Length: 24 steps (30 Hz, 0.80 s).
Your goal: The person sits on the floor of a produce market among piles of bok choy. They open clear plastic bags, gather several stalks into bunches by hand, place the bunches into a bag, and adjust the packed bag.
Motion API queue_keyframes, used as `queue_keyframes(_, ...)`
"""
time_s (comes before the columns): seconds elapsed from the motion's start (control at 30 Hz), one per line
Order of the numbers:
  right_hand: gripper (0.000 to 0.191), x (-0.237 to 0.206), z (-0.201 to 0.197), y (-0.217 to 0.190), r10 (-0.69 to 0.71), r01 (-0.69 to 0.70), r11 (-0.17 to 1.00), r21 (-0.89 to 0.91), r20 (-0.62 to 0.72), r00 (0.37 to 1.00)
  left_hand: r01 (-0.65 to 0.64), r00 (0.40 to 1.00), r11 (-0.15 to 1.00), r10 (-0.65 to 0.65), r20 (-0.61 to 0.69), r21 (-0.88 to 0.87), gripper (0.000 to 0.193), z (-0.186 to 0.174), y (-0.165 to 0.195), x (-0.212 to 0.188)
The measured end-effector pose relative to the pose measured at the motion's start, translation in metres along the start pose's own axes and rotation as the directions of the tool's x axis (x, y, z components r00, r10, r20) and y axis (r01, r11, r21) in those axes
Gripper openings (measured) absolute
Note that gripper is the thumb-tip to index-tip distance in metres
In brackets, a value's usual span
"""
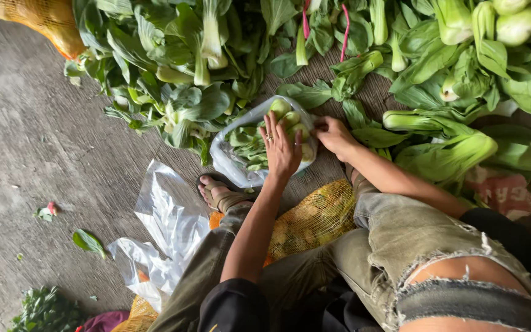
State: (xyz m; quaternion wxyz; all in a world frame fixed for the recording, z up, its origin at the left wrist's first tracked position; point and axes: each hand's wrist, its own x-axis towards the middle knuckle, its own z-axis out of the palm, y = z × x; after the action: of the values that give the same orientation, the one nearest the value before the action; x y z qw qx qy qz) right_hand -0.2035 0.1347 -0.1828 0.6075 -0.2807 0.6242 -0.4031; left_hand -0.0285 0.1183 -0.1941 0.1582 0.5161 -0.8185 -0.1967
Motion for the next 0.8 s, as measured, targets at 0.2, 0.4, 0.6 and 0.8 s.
queue_keyframes(0.2,0.025,-0.001,0.000,-0.014,-0.268,0.164,0.842,-0.514,-0.135,0.954,0.077,0.997,0.988,-0.075,-0.019,0.130,0.069,0.012,0.008,0.008)
queue_keyframes(0.4,0.022,-0.009,0.003,-0.022,-0.054,0.014,0.920,-0.392,-0.092,0.994,0.041,0.993,0.990,-0.055,0.102,0.137,0.072,0.002,-0.015,0.009)
queue_keyframes(0.6,0.027,0.029,0.006,-0.051,-0.273,0.222,0.763,-0.608,0.009,0.962,-0.006,0.997,0.991,-0.003,0.071,0.134,0.076,0.002,-0.018,0.007)
queue_keyframes(0.8,0.026,0.069,0.011,-0.080,-0.360,0.462,0.623,-0.631,0.293,0.886,-0.086,0.995,0.996,0.087,0.044,-0.030,0.066,-0.007,-0.020,0.006)
